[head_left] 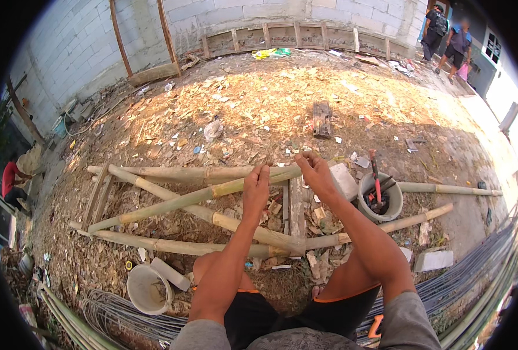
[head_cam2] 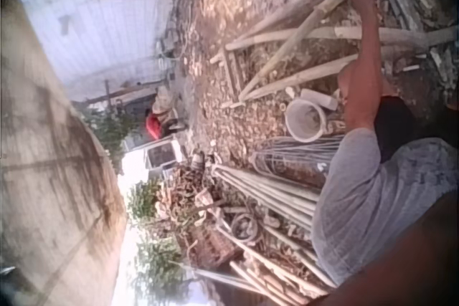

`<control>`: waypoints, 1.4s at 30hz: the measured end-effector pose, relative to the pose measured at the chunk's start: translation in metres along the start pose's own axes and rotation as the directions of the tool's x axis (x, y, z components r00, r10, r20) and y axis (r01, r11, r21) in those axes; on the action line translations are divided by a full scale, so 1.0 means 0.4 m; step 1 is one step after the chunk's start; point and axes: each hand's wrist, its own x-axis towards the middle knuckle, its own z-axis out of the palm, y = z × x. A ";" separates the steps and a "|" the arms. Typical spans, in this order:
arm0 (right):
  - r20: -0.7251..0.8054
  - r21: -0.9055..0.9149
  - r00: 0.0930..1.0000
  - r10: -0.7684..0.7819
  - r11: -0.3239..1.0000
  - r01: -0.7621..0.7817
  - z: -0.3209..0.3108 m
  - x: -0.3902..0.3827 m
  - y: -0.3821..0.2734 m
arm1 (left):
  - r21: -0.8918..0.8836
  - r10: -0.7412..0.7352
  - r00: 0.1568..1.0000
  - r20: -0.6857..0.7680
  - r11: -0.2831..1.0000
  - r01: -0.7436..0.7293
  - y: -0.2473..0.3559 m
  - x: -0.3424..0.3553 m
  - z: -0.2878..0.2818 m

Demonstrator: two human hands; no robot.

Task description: The person secures a bamboo structure by wrapping wire around the joints and tightening it with pliers.

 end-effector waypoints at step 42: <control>0.097 0.386 0.976 0.197 0.896 -0.219 -0.140 0.056 -0.078 | 0.088 0.033 0.914 0.403 0.993 -0.075 0.039 -0.031 0.049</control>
